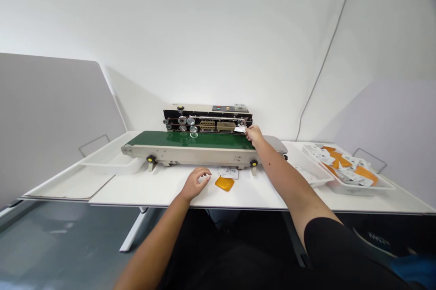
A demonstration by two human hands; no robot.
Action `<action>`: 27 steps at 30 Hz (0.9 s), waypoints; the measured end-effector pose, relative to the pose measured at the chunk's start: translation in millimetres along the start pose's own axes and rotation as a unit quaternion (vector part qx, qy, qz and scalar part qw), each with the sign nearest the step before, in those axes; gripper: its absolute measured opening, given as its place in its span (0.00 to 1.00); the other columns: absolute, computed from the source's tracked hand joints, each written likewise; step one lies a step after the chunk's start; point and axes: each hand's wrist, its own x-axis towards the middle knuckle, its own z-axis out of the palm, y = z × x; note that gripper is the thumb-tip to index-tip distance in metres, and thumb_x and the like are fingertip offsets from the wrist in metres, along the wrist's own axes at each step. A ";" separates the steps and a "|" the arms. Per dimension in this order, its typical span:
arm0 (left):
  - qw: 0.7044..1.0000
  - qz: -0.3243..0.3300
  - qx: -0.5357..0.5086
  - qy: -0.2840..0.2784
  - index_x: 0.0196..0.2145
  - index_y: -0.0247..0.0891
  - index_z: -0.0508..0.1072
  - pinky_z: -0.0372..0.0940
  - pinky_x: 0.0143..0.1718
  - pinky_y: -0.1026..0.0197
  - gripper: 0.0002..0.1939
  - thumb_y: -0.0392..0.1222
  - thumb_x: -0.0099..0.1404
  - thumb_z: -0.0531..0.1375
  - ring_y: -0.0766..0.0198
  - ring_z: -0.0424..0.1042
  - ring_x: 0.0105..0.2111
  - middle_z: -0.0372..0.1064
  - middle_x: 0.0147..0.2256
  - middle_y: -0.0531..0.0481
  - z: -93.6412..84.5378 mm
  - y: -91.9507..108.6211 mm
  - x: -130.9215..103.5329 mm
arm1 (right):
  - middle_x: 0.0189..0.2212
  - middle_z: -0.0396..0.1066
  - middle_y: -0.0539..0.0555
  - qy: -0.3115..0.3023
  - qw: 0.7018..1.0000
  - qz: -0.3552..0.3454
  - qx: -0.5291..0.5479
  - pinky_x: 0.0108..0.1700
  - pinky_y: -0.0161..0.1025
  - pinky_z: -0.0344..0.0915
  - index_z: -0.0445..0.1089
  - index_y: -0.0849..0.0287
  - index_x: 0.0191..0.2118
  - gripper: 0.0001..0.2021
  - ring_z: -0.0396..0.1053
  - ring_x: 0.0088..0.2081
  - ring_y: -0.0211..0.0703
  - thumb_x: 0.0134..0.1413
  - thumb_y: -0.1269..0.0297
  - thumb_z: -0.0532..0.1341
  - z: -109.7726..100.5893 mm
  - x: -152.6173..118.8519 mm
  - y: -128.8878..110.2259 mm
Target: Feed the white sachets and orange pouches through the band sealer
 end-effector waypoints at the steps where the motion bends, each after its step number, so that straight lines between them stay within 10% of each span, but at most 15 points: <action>1: 1.000 0.000 0.000 -0.001 0.41 0.40 0.76 0.68 0.45 0.54 0.11 0.48 0.71 0.56 0.56 0.72 0.39 0.75 0.40 0.44 -0.1 0.2 0.0 | 0.25 0.66 0.47 0.014 1.000 -0.018 -0.007 0.25 0.29 0.55 0.60 0.56 0.35 0.10 0.63 0.26 0.36 0.53 0.68 0.64 -1.6 -6.6 -2.5; 6: 1.000 -0.001 0.005 0.004 0.40 0.40 0.76 0.68 0.45 0.54 0.11 0.47 0.71 0.57 0.57 0.72 0.38 0.76 0.40 0.44 0.8 0.2 0.9 | 0.39 0.71 0.55 0.018 0.963 -0.256 -0.086 0.46 0.38 0.65 0.68 0.56 0.42 0.07 0.67 0.44 0.46 0.59 0.64 0.60 0.6 -77.3 5.5; 10: 1.000 0.004 0.010 0.008 0.39 0.40 0.76 0.68 0.44 0.55 0.10 0.46 0.71 0.57 0.57 0.72 0.38 0.76 0.38 0.45 1.9 0.5 1.9 | 0.42 0.75 0.57 -0.263 0.853 -0.384 -0.237 0.54 0.45 0.64 0.73 0.55 0.46 0.11 0.70 0.46 0.50 0.61 0.64 0.58 12.6 -151.8 52.4; 13: 1.000 -0.001 0.010 0.012 0.39 0.40 0.76 0.68 0.44 0.56 0.11 0.47 0.71 0.57 0.57 0.73 0.38 0.76 0.38 0.45 2.2 1.0 2.0 | 0.57 0.70 0.60 -0.345 0.798 -0.390 -0.303 0.61 0.50 0.60 0.68 0.57 0.60 0.25 0.65 0.59 0.56 0.57 0.58 0.64 18.5 -186.3 95.7; 18: 1.000 -0.006 0.019 0.004 0.38 0.41 0.76 0.68 0.43 0.56 0.10 0.46 0.71 0.57 0.58 0.72 0.37 0.76 0.37 0.46 3.0 1.4 3.4 | 0.66 0.61 0.63 -0.363 0.795 -0.345 -0.342 0.68 0.54 0.51 0.65 0.59 0.64 0.27 0.55 0.67 0.59 0.62 0.54 0.61 21.2 -194.6 135.5; 27: 1.000 -0.015 0.012 -0.001 0.37 0.40 0.76 0.68 0.42 0.56 0.10 0.46 0.71 0.57 0.57 0.73 0.37 0.76 0.37 0.46 5.1 3.7 6.3 | 0.66 0.59 0.64 -0.303 0.829 -0.336 -0.329 0.68 0.57 0.52 0.65 0.58 0.63 0.30 0.53 0.68 0.60 0.57 0.54 0.66 18.4 -190.9 136.5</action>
